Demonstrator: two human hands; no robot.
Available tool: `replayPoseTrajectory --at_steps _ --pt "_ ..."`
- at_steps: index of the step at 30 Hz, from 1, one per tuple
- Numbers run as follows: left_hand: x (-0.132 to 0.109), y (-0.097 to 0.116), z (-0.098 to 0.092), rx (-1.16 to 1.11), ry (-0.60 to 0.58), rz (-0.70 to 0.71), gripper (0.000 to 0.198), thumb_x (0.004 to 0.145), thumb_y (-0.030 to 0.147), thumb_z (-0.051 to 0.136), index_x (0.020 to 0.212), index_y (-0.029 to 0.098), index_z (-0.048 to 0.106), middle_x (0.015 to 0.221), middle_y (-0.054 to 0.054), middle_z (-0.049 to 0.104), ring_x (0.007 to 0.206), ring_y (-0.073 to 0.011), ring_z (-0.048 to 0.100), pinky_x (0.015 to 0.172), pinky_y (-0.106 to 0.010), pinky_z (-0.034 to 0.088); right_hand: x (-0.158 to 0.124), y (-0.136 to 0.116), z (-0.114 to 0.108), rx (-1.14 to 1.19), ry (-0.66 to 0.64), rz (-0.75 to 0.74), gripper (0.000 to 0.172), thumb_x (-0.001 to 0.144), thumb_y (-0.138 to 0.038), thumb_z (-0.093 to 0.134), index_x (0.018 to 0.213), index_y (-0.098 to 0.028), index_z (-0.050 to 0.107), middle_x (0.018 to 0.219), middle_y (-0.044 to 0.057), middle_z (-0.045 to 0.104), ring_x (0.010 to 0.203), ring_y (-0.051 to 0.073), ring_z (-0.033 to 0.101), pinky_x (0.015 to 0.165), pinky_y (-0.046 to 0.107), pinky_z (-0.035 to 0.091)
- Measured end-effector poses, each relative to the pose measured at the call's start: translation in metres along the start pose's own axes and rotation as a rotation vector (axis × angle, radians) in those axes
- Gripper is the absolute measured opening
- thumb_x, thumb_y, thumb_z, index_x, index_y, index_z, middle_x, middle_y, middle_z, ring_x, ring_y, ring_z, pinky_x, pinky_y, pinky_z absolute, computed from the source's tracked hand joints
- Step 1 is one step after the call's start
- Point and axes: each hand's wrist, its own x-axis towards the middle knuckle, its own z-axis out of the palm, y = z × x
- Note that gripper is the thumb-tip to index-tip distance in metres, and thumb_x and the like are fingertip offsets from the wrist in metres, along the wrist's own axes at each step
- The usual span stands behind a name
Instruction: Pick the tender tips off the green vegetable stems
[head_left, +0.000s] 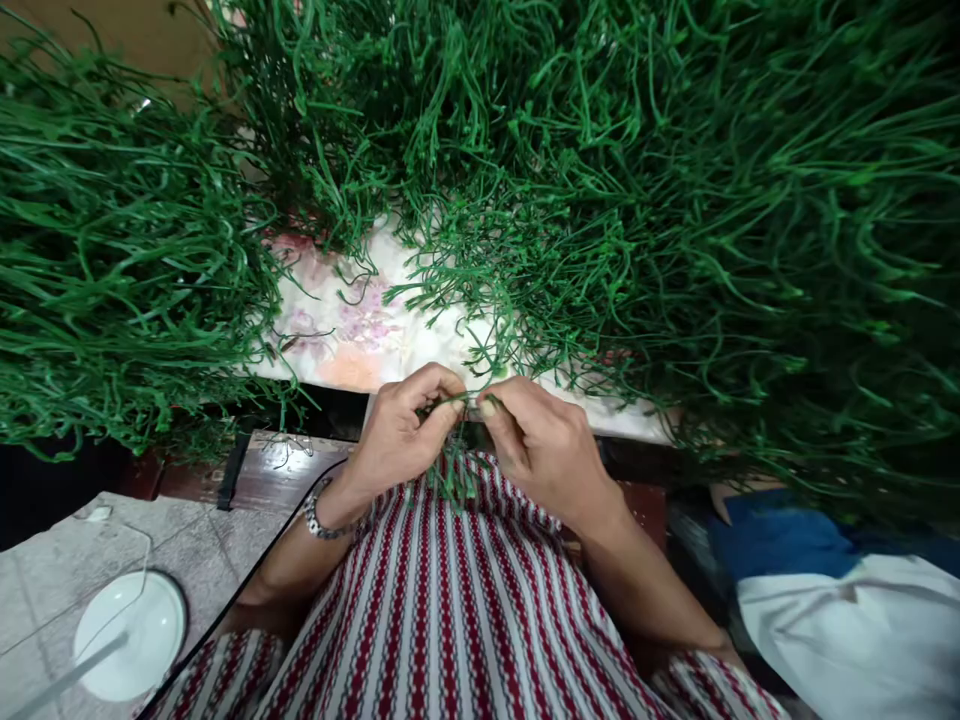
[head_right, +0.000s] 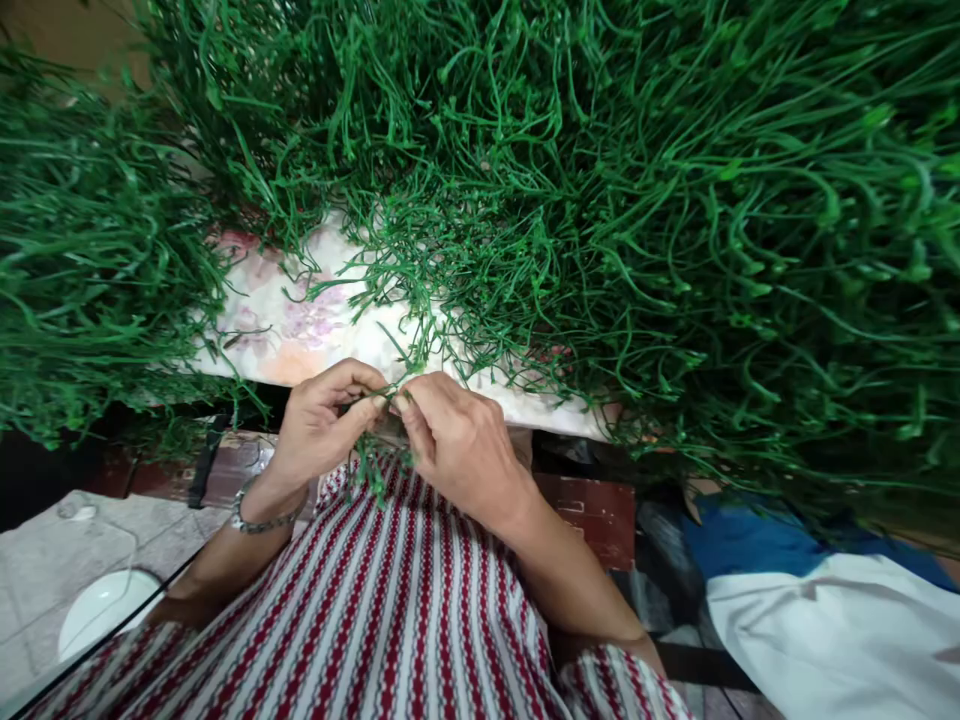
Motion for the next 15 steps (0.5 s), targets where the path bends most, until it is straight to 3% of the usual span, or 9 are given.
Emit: replayPoseTrajectory --at_steps 5,9,15 --pt "-0.002 -0.002 0.008 0.008 0.085 0.049 0.004 0.079 0.014 0.053 0.078 0.017 0.055 0.066 0.004 0.056 0.056 -0.0063 0.052 0.055 -0.016 0.041 0.000 0.007 0.014 0.116 0.038 0.076 0.022 0.083 -0.037 0.056 0.087 -0.016 0.052 0.078 0.002 0.054 0.066 0.011 0.050 0.059 0.023 0.039" --pt "-0.003 -0.003 0.009 0.071 0.018 0.076 0.004 0.078 0.013 0.054 0.077 0.017 0.056 0.067 0.003 0.058 0.057 -0.0070 0.053 0.056 -0.017 0.040 -0.003 0.006 0.011 0.119 0.104 0.067 0.031 0.081 -0.039 0.060 0.098 -0.016 0.049 0.083 0.003 0.054 0.071 0.013 0.051 0.065 0.024 0.042" --pt "-0.005 -0.004 0.006 -0.085 -0.072 -0.021 0.005 0.081 0.017 0.053 0.078 0.016 0.057 0.065 0.002 0.057 0.056 -0.0074 0.049 0.053 -0.017 0.038 -0.004 0.013 0.014 0.115 -0.044 -0.021 0.020 0.084 -0.034 0.056 0.093 -0.016 0.055 0.079 0.003 0.049 0.075 0.015 0.048 0.066 0.026 0.042"
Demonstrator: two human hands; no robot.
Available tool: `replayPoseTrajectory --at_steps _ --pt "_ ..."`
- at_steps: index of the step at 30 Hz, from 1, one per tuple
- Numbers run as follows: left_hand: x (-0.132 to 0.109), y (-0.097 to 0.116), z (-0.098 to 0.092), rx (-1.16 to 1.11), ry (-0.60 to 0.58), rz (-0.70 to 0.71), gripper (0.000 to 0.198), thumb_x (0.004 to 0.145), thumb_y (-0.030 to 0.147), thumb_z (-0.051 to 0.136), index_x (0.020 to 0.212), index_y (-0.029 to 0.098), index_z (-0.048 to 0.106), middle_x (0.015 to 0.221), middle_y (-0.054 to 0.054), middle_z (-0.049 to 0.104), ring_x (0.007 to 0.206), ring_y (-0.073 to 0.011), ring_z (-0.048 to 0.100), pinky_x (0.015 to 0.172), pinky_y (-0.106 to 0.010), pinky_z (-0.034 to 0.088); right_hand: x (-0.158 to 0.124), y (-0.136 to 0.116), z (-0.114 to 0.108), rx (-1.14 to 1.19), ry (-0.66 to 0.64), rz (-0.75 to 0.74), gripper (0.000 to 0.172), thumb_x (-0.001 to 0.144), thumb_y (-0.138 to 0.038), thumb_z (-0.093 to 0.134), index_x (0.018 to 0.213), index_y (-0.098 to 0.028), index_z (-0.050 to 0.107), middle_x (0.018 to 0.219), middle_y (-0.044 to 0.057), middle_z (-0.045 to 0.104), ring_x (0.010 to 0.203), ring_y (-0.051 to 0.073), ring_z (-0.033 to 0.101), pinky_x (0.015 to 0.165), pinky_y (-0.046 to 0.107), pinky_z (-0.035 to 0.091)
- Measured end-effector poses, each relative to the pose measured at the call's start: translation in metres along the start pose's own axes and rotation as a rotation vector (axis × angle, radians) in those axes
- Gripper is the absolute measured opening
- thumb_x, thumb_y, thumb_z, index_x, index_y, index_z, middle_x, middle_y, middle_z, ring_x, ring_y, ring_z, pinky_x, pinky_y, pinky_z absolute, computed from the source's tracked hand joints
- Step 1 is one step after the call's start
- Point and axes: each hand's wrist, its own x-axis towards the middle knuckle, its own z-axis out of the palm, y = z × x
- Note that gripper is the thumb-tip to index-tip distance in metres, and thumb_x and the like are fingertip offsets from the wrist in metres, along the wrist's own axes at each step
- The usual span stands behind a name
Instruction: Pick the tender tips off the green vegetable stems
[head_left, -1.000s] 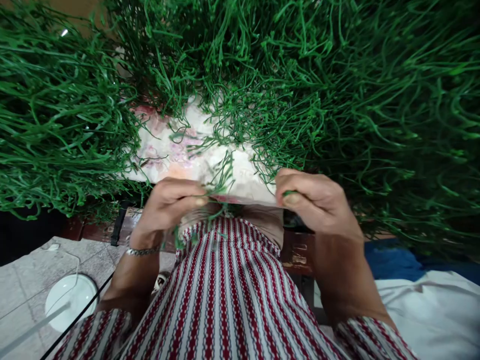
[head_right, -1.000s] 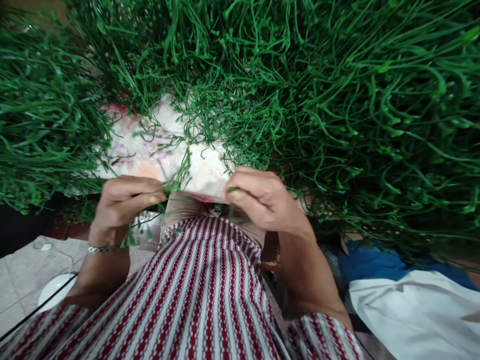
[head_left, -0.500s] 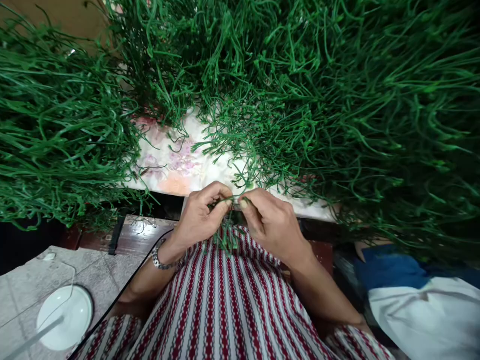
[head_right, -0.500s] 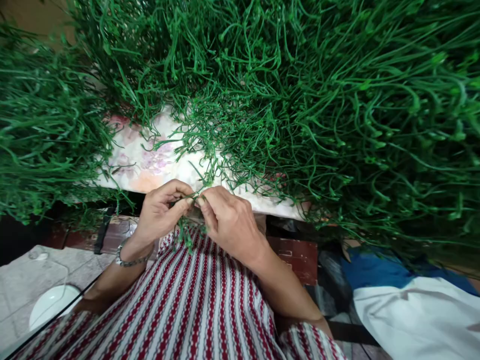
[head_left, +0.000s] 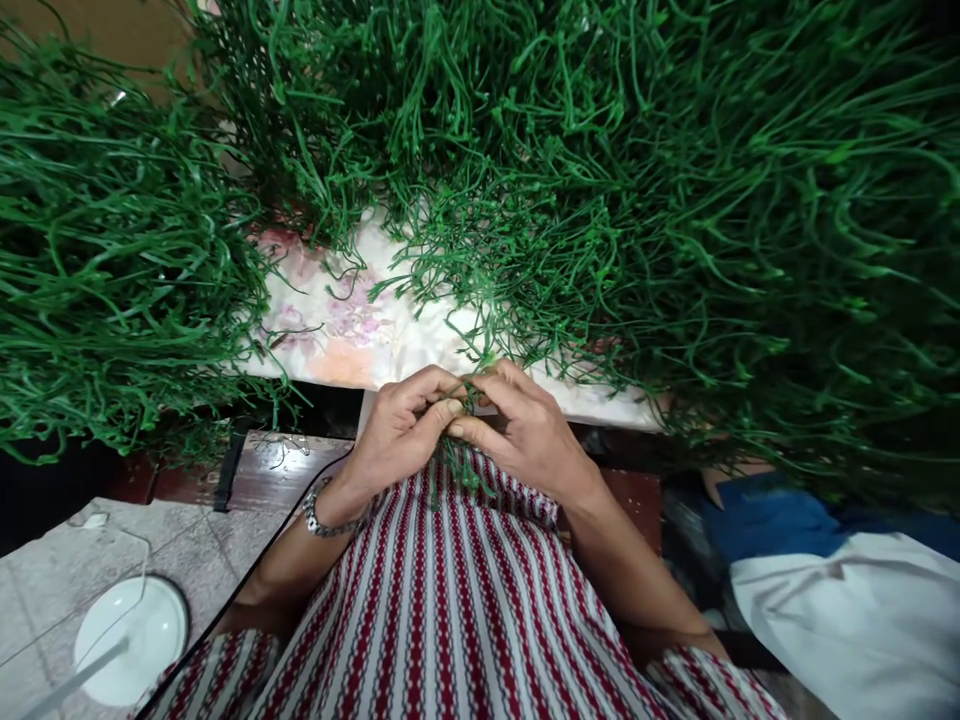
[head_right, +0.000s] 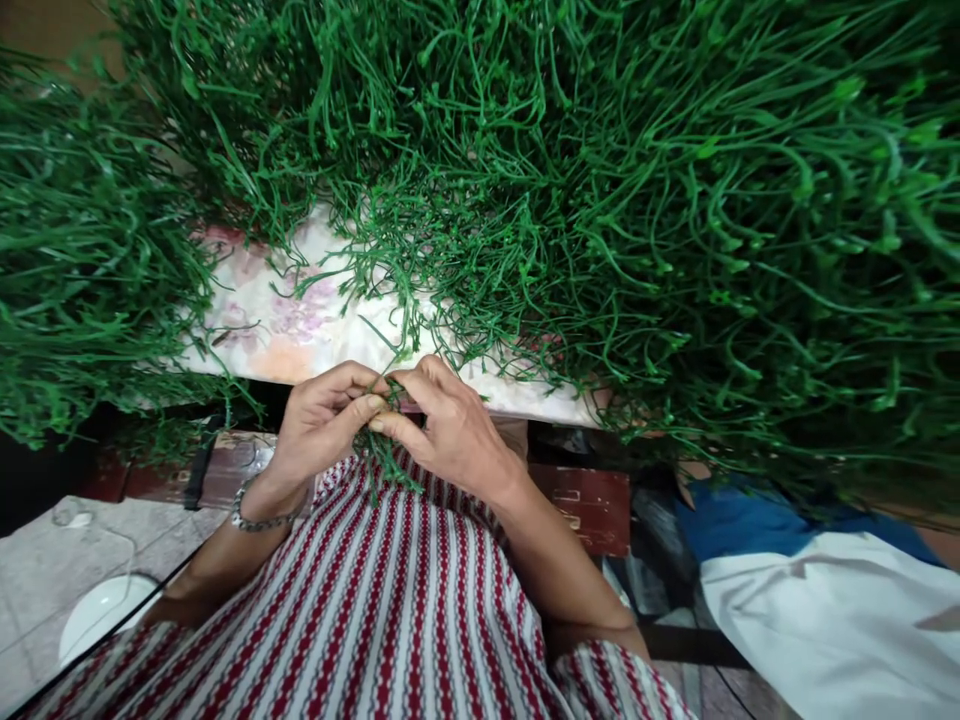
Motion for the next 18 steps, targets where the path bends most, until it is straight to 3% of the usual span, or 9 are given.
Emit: replayPoseTrajectory --at_steps 9,14,18 --pt "-0.0044 -0.0004 0.0011 -0.023 0.073 -0.095 0.006 0.080 0.022 0.056 0.077 0.017 0.056 0.065 0.003 0.051 0.057 -0.0083 0.045 0.054 -0.019 0.036 -0.0008 0.0034 0.0015 -0.060 0.020 -0.041 0.016 0.088 -0.027 0.048 0.085 -0.014 0.056 0.080 0.005 0.044 0.075 0.015 0.044 0.065 0.028 0.040" --pt "-0.0017 -0.0017 0.0012 -0.278 0.025 -0.159 0.011 0.078 0.027 0.060 0.077 0.017 0.056 0.066 0.002 0.052 0.058 -0.0093 0.049 0.056 -0.020 0.039 0.0021 0.0025 0.0017 -0.086 0.052 -0.112 0.015 0.087 -0.025 0.048 0.081 -0.013 0.055 0.090 0.010 0.048 0.087 0.018 0.046 0.074 0.032 0.041" --pt "-0.0004 -0.0044 0.0004 -0.332 0.015 -0.152 0.010 0.079 0.026 0.060 0.078 0.017 0.056 0.066 0.002 0.052 0.058 -0.0086 0.048 0.056 -0.020 0.038 0.0025 0.0047 0.0044 -0.042 -0.014 -0.096 0.017 0.090 -0.025 0.043 0.079 -0.015 0.051 0.075 0.005 0.052 0.073 0.015 0.046 0.070 0.029 0.038"
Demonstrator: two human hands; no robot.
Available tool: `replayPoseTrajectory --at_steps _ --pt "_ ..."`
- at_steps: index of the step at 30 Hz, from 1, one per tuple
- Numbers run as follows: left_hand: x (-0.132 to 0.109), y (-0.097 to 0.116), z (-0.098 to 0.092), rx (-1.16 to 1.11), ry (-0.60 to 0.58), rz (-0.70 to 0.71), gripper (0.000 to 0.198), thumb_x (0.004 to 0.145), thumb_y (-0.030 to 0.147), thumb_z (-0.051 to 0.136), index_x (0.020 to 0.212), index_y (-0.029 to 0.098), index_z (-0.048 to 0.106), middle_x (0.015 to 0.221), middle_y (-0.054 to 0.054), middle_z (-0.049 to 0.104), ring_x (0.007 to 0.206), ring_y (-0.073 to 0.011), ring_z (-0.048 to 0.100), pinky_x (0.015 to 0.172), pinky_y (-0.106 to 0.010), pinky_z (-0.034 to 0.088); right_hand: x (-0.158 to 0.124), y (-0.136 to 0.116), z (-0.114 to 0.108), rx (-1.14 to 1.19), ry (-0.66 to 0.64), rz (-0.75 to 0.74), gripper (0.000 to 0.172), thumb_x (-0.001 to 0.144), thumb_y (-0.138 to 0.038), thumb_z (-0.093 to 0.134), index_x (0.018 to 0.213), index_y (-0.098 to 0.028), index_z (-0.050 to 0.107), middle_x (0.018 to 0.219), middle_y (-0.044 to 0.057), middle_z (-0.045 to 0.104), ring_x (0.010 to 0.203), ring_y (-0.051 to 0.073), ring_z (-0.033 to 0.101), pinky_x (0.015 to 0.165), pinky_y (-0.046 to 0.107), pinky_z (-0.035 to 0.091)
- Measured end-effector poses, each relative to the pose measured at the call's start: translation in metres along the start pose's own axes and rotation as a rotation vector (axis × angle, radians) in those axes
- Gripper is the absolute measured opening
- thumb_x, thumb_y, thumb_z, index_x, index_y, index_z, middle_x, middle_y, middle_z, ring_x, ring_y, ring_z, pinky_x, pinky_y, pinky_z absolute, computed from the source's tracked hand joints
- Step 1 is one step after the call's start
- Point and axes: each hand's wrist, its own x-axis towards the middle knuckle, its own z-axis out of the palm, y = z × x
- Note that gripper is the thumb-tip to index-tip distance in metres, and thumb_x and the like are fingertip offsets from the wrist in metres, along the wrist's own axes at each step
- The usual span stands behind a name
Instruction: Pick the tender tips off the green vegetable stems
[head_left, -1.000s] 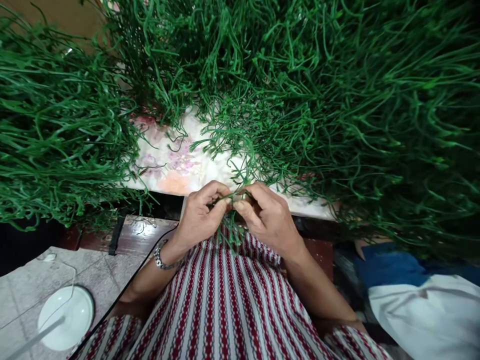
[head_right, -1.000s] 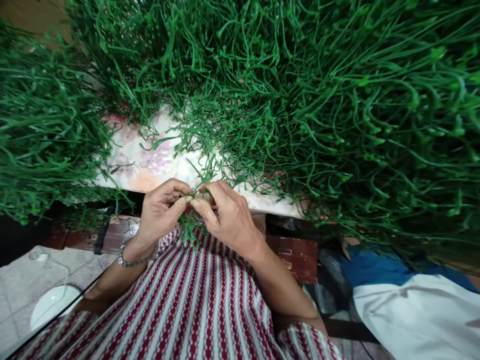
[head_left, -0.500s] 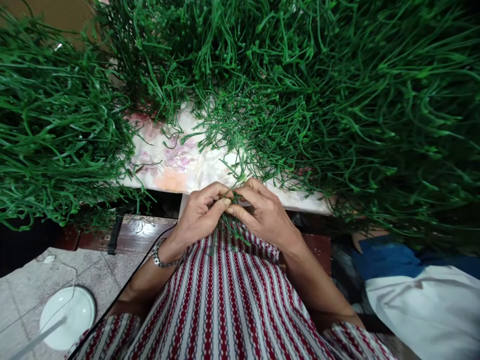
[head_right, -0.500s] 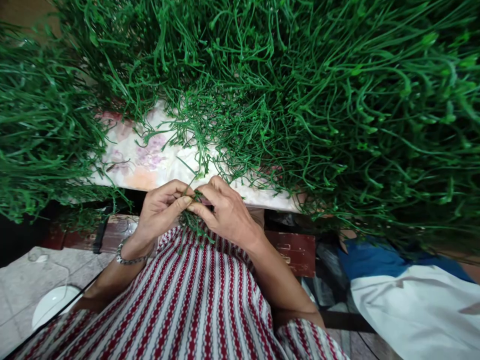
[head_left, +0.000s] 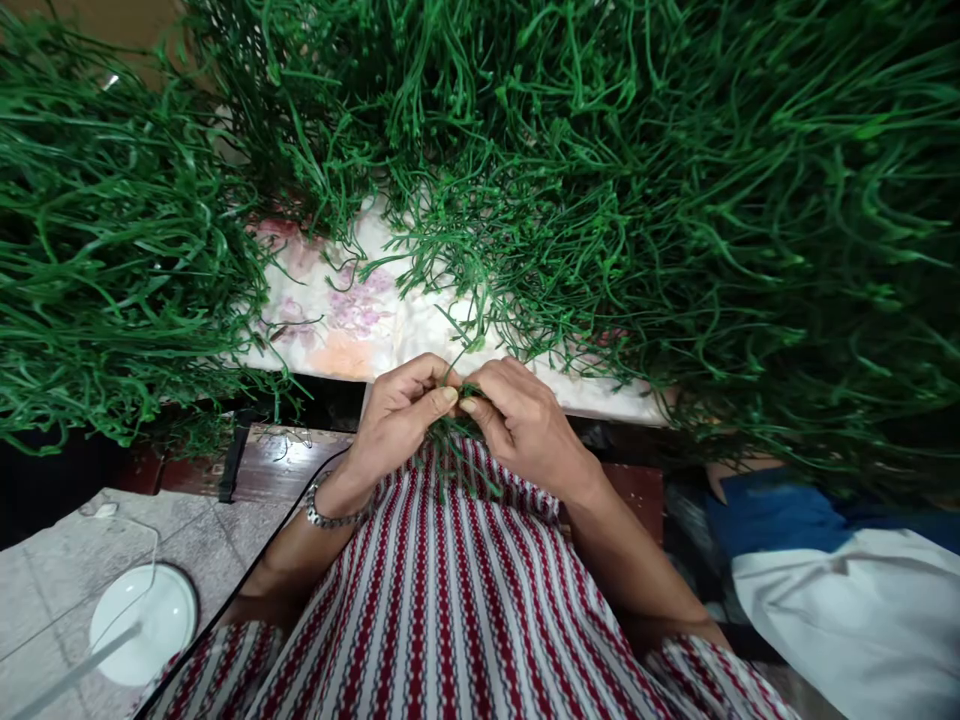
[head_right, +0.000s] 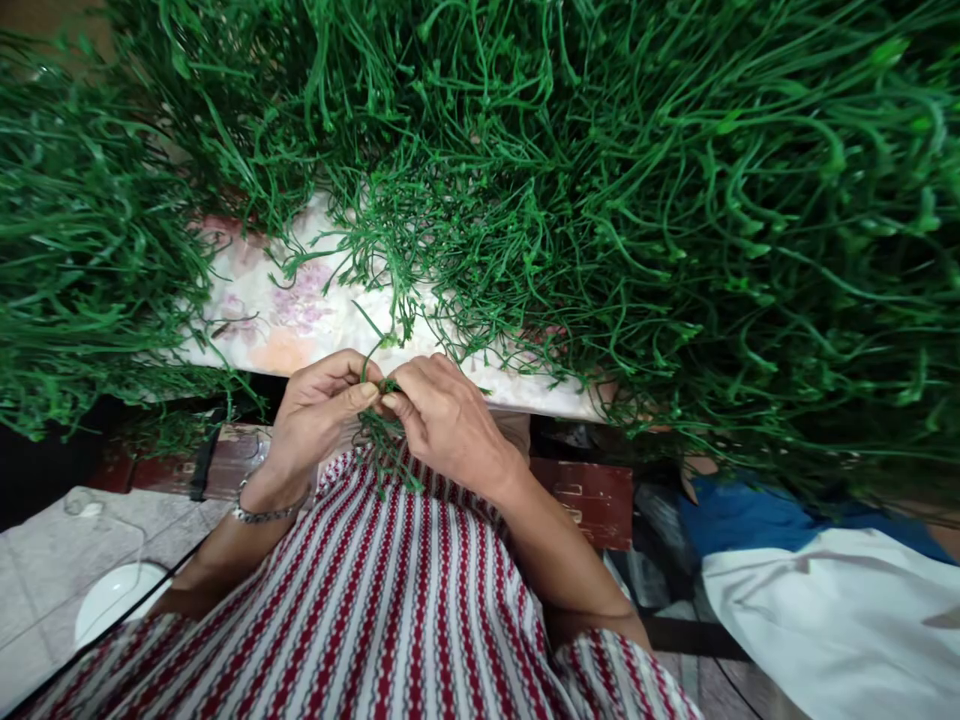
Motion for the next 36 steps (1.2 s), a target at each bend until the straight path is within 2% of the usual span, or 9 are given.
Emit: replayPoseTrajectory --at_steps 5,8,12,16,18,21,26,36 --pt "0.001 0.005 -0.002 0.299 -0.011 0.199 0.004 0.079 0.020 0.058 0.078 0.017 0.057 0.071 0.001 0.053 0.066 -0.0101 0.048 0.061 -0.021 0.038 0.002 0.002 -0.005 0.043 -0.087 0.070 0.022 0.091 -0.028 0.041 0.074 -0.016 0.048 0.068 0.002 0.051 0.065 0.013 0.045 0.062 0.024 0.034" --pt "0.003 0.005 -0.002 0.288 -0.023 0.250 0.004 0.079 0.020 0.059 0.078 0.016 0.056 0.072 0.000 0.053 0.066 -0.0107 0.049 0.060 -0.022 0.039 0.004 0.001 -0.008 0.019 -0.165 0.067 0.024 0.090 -0.028 0.044 0.070 -0.016 0.046 0.065 0.001 0.049 0.063 0.011 0.043 0.059 0.023 0.032" --pt "0.004 -0.001 0.003 0.201 0.089 0.288 0.009 0.076 0.019 0.062 0.069 0.016 0.056 0.067 0.001 0.052 0.065 -0.0106 0.049 0.059 -0.022 0.038 0.006 0.000 -0.006 0.025 -0.174 0.066 0.026 0.088 -0.027 0.046 0.065 -0.017 0.043 0.062 -0.001 0.044 0.060 0.010 0.040 0.057 0.022 0.029" --pt "0.006 -0.001 0.011 -0.233 0.189 0.166 0.012 0.073 0.022 0.064 0.069 0.018 0.054 0.065 0.002 0.052 0.060 -0.0096 0.047 0.056 -0.021 0.038 0.006 -0.002 0.001 0.256 -0.068 0.090 0.027 0.090 -0.031 0.046 0.068 -0.016 0.049 0.062 -0.002 0.044 0.059 0.009 0.041 0.058 0.021 0.032" --pt "0.006 0.003 0.013 -0.413 0.177 0.099 0.014 0.071 0.022 0.066 0.069 0.018 0.052 0.065 0.002 0.053 0.058 -0.0090 0.047 0.054 -0.020 0.037 0.005 -0.002 0.004 0.408 -0.046 0.125 0.027 0.089 -0.034 0.047 0.071 -0.015 0.054 0.064 -0.002 0.047 0.060 0.008 0.043 0.058 0.020 0.034" --pt "0.006 0.009 0.014 -0.568 0.138 0.016 0.016 0.069 0.021 0.066 0.069 0.018 0.051 0.063 0.002 0.051 0.057 -0.0085 0.045 0.051 -0.019 0.035 0.003 -0.002 0.009 0.603 -0.017 0.185 0.029 0.088 -0.038 0.048 0.080 -0.014 0.059 0.068 0.000 0.053 0.062 0.008 0.047 0.058 0.019 0.036" --pt "0.007 0.013 0.015 -0.662 0.078 -0.074 0.017 0.070 0.021 0.065 0.068 0.017 0.048 0.059 0.003 0.046 0.051 -0.0066 0.038 0.048 -0.018 0.031 0.001 0.000 0.015 0.777 -0.009 0.231 0.027 0.086 -0.039 0.052 0.080 -0.014 0.061 0.068 0.000 0.055 0.060 0.008 0.046 0.057 0.019 0.037" --pt "0.005 0.014 0.018 -0.718 0.074 -0.100 0.014 0.072 0.019 0.061 0.069 0.016 0.049 0.056 0.004 0.043 0.044 -0.0039 0.030 0.045 -0.018 0.024 0.002 0.004 0.018 0.939 -0.074 0.241 0.029 0.084 -0.041 0.053 0.075 -0.013 0.058 0.061 -0.002 0.047 0.053 0.007 0.038 0.051 0.020 0.030"
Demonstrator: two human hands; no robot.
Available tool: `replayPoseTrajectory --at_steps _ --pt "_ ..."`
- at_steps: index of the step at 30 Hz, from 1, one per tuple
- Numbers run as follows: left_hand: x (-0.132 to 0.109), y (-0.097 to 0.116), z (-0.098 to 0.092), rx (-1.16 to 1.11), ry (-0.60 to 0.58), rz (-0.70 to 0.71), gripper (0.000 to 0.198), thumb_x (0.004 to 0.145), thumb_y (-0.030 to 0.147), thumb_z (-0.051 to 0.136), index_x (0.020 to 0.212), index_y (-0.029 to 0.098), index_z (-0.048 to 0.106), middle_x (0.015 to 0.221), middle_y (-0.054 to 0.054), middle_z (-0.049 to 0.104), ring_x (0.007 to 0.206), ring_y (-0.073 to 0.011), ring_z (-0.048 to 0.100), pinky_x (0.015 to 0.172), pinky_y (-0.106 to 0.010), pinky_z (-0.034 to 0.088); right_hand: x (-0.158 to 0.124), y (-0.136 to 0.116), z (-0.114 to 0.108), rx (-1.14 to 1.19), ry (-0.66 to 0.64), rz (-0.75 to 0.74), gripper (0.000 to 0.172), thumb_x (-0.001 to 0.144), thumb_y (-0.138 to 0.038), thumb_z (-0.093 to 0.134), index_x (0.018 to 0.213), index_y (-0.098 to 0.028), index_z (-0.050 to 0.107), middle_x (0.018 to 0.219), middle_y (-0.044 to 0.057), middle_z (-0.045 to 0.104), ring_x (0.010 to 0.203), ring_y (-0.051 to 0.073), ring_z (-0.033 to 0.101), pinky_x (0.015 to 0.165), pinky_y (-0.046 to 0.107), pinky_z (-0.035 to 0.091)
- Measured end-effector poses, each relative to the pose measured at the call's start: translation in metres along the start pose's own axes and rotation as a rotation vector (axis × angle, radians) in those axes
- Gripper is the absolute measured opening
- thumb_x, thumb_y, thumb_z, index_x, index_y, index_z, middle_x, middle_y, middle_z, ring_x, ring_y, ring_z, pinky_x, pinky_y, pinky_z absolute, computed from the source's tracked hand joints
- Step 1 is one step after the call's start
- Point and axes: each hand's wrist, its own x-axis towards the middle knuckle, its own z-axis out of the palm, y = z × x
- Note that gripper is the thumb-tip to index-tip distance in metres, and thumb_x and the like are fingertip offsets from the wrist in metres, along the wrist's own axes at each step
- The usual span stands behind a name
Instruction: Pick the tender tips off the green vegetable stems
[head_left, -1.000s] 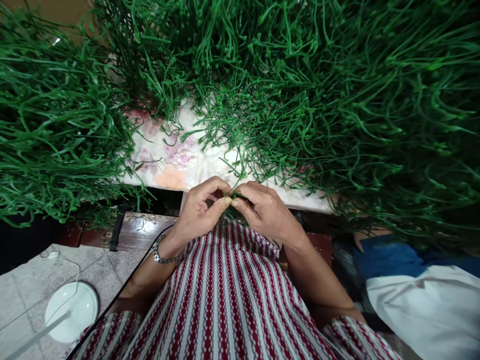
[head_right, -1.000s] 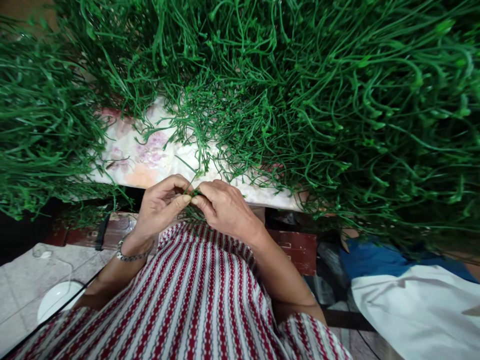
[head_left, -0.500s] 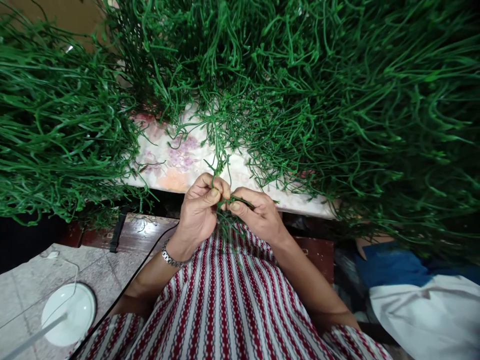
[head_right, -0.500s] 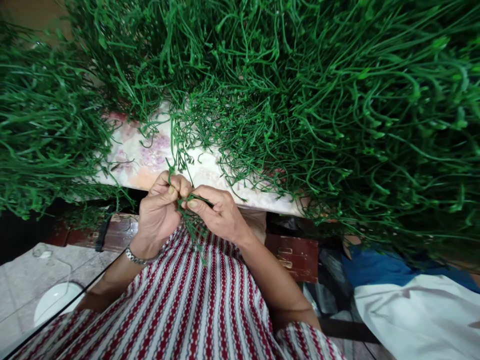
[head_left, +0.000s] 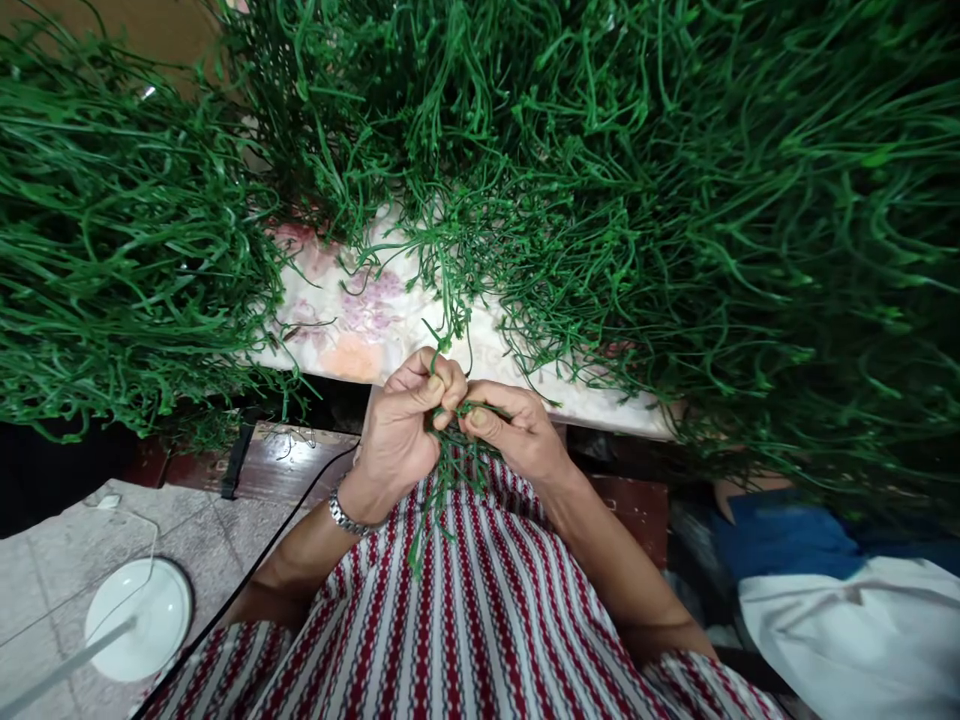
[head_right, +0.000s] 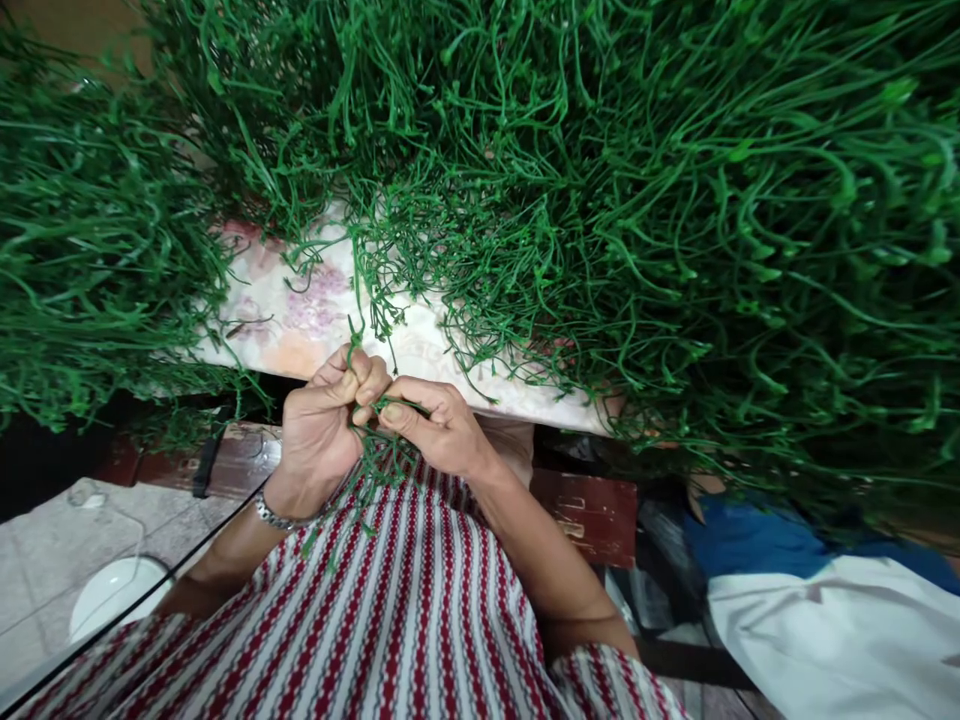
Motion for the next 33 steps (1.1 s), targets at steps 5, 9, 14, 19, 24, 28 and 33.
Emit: replayPoseTrajectory --at_steps 5,9,14,19,24,28,33 --pt "-0.001 0.001 0.002 0.011 0.047 0.000 0.016 0.068 0.019 0.064 0.067 0.016 0.048 0.054 0.005 0.043 0.043 -0.0038 0.030 0.044 -0.019 0.021 0.001 -0.002 -0.001 0.018 -0.021 -0.035 0.026 0.084 -0.036 0.054 0.073 -0.014 0.058 0.059 -0.003 0.046 0.050 0.006 0.036 0.050 0.020 0.030" --pt "-0.001 0.002 0.005 0.024 0.076 0.001 0.018 0.065 0.020 0.065 0.066 0.017 0.047 0.053 0.005 0.042 0.043 -0.0042 0.030 0.043 -0.020 0.020 0.001 -0.002 -0.002 -0.016 -0.018 -0.068 0.029 0.083 -0.039 0.053 0.069 -0.014 0.056 0.064 -0.001 0.050 0.054 0.008 0.041 0.053 0.021 0.034" --pt "-0.002 0.001 0.007 0.025 0.068 0.015 0.018 0.067 0.020 0.064 0.065 0.017 0.046 0.053 0.005 0.043 0.043 -0.0042 0.030 0.043 -0.020 0.020 0.002 0.002 -0.004 -0.014 -0.026 -0.103 0.029 0.083 -0.039 0.055 0.069 -0.014 0.057 0.065 -0.001 0.050 0.056 0.008 0.043 0.055 0.021 0.036" --pt "-0.001 0.001 0.005 0.064 0.020 0.071 0.017 0.069 0.021 0.064 0.065 0.016 0.048 0.054 0.004 0.045 0.043 -0.0042 0.031 0.043 -0.019 0.021 0.001 0.002 -0.006 -0.057 -0.046 -0.137 0.025 0.085 -0.036 0.053 0.072 -0.014 0.057 0.068 0.000 0.053 0.059 0.008 0.047 0.058 0.021 0.038" --pt "0.000 0.005 -0.003 0.336 -0.026 0.148 0.020 0.070 0.025 0.067 0.065 0.016 0.051 0.056 0.003 0.049 0.048 -0.0063 0.038 0.045 -0.020 0.027 -0.001 -0.006 -0.007 -0.439 -0.004 -0.204 0.020 0.088 -0.031 0.048 0.078 -0.015 0.056 0.071 0.002 0.055 0.066 0.011 0.049 0.064 0.024 0.039" --pt "-0.004 0.006 -0.010 0.537 -0.035 0.146 0.018 0.073 0.028 0.066 0.067 0.016 0.054 0.058 0.003 0.050 0.047 -0.0057 0.038 0.045 -0.021 0.027 -0.001 -0.008 -0.008 -0.688 0.050 -0.274 0.014 0.087 -0.028 0.049 0.081 -0.015 0.054 0.071 0.003 0.054 0.069 0.013 0.047 0.066 0.027 0.038" --pt "-0.007 0.007 -0.011 0.549 -0.051 0.128 0.016 0.074 0.026 0.066 0.068 0.015 0.055 0.058 0.002 0.051 0.047 -0.0057 0.040 0.044 -0.021 0.029 0.000 -0.004 -0.009 -0.616 0.045 -0.328 0.012 0.085 -0.025 0.051 0.077 -0.016 0.053 0.066 0.001 0.050 0.065 0.012 0.046 0.064 0.027 0.038"
